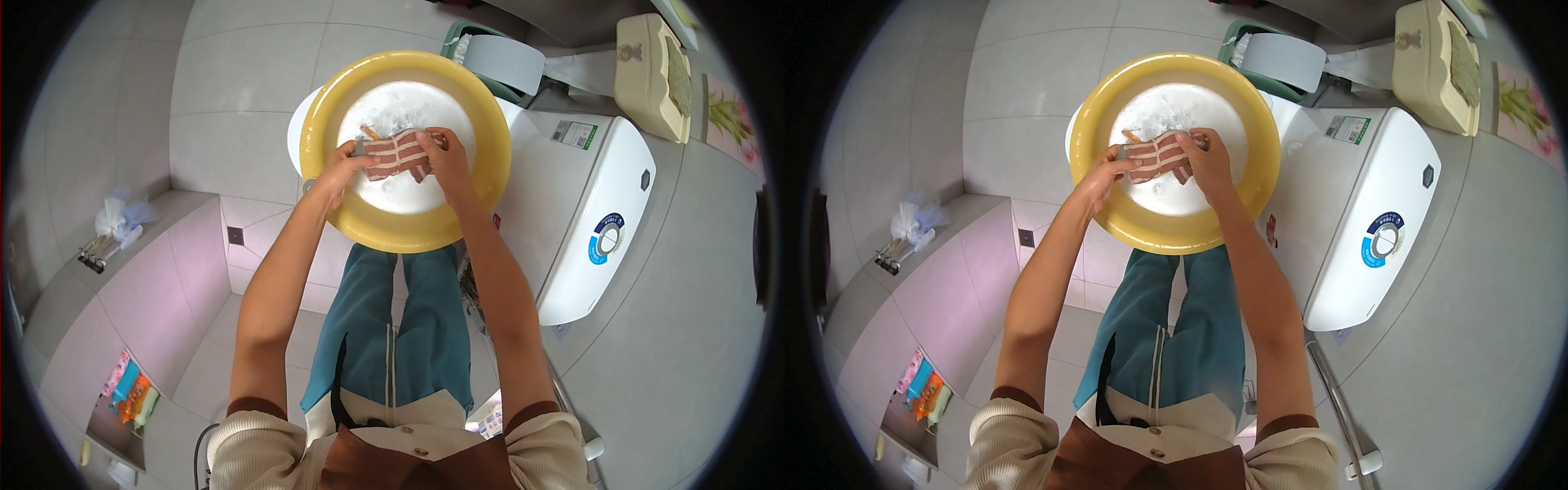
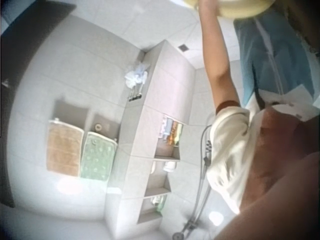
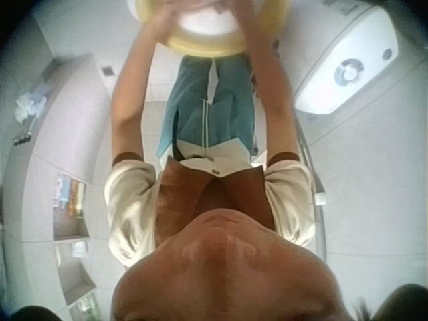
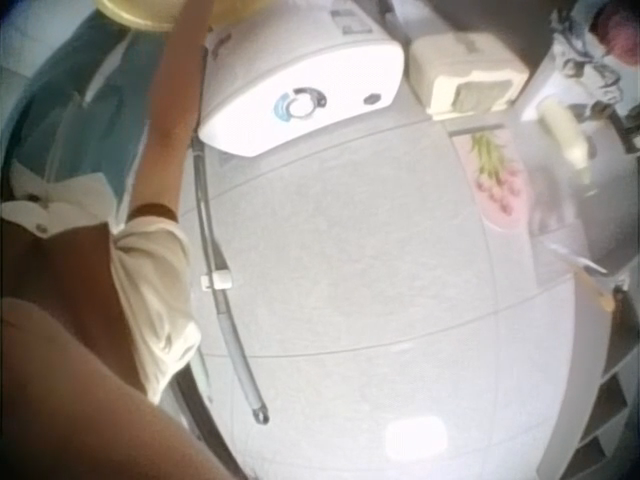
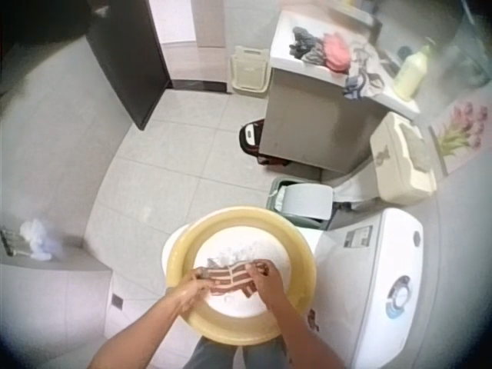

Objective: The person washes clothes in a washbasin by hand, scrubbing a pink cloth and then a striped brown cloth in soapy water.

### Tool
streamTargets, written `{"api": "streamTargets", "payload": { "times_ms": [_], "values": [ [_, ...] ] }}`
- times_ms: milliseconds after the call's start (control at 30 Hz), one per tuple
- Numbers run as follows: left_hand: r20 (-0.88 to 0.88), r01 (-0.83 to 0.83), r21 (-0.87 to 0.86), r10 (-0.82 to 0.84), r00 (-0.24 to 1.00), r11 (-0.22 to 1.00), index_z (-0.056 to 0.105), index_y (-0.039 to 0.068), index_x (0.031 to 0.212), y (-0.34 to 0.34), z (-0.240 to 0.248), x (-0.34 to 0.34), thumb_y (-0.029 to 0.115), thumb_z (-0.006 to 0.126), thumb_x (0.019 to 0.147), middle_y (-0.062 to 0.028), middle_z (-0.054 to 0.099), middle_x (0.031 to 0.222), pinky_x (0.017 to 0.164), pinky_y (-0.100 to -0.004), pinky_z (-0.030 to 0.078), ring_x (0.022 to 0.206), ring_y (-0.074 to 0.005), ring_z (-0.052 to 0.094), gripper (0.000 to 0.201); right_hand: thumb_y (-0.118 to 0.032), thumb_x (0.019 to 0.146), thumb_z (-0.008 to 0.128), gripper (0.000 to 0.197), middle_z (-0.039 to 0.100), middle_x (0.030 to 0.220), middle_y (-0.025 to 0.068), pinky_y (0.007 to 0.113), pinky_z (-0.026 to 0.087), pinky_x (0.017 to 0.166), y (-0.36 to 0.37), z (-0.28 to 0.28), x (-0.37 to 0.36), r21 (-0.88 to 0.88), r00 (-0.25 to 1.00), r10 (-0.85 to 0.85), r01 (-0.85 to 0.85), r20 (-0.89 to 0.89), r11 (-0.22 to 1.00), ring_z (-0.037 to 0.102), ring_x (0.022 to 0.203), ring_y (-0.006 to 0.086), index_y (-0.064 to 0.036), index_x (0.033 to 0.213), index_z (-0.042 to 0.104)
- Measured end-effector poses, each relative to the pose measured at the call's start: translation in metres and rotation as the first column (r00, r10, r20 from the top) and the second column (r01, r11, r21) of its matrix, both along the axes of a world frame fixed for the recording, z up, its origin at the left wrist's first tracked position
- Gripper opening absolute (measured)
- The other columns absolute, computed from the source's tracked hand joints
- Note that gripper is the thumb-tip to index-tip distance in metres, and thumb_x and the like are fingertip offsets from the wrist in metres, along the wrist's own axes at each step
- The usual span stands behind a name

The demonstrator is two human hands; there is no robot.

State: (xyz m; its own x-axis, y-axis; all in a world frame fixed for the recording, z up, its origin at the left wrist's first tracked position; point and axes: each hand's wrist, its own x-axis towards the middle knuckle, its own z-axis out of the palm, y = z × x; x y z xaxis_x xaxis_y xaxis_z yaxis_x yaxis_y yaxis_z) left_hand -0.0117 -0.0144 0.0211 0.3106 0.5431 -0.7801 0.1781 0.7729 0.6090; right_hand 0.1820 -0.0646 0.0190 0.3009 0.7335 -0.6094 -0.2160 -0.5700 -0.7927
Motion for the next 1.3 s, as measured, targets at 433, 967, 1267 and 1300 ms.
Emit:
{"api": "streamTargets", "payload": {
  "times_ms": [433, 967, 1267, 1300],
  "values": [
    [-0.669, 0.334, 0.459, 0.073, 0.740, 0.823, 0.039, -0.004, 0.123, -0.028, -0.042, 0.024, 0.035, 0.050, 0.089, -0.0309, 0.034, 0.132, 0.096, -0.0457, 0.036, 0.118, -0.0397, 0.042, 0.053, -0.029, 0.084, 0.058, 0.049, 0.042, 0.131, 0.0193, 0.044, 0.039, 0.093, -0.018, -0.036, 0.008, -0.121, 0.368, 0.285, -0.409, 0.885, 0.904, 0.043, 0.117, 0.0359, -0.0119, 0.129, 0.046],
    [-0.752, 0.660, 0.461, -0.134, 0.646, 0.593, 0.051, 0.002, 0.111, -0.046, -0.083, 0.008, 0.013, 0.056, 0.079, -0.0233, 0.050, 0.118, 0.084, -0.0398, 0.045, 0.101, -0.0397, 0.052, 0.034, -0.011, 0.070, 0.063, 0.045, 0.049, 0.112, 0.0098, 0.046, 0.039, 0.082, -0.036, -0.065, -0.017, -0.265, 0.272, 0.467, -0.545, 0.842, 0.795, 0.048, 0.098, 0.0310, -0.0180, 0.113, 0.054],
    [0.012, -0.208, -0.500, 0.247, 0.969, 0.841, 0.042, 0.007, 0.125, -0.021, -0.065, 0.035, 0.058, 0.033, 0.091, -0.0146, 0.057, 0.111, 0.078, -0.0423, 0.051, 0.103, -0.0298, 0.057, 0.062, -0.001, 0.061, 0.063, 0.025, 0.048, 0.114, 0.0170, 0.046, 0.038, 0.086, -0.032, -0.069, -0.035, 0.205, 0.603, 0.085, -0.396, 0.793, 0.895, 0.043, 0.105, 0.0373, -0.0066, 0.084, 0.055],
    [0.154, -0.206, -0.543, 0.337, 0.929, 0.814, 0.041, 0.007, 0.125, -0.014, -0.055, 0.019, 0.057, 0.033, 0.091, -0.0152, 0.055, 0.113, 0.082, -0.0444, 0.050, 0.102, -0.0299, 0.056, 0.062, 0.002, 0.061, 0.060, 0.022, 0.048, 0.117, 0.0179, 0.047, 0.036, 0.090, -0.027, -0.050, -0.050, 0.262, 0.692, 0.076, -0.370, 0.717, 0.891, 0.042, 0.108, 0.0396, -0.0037, 0.081, 0.052]
  ]
}}
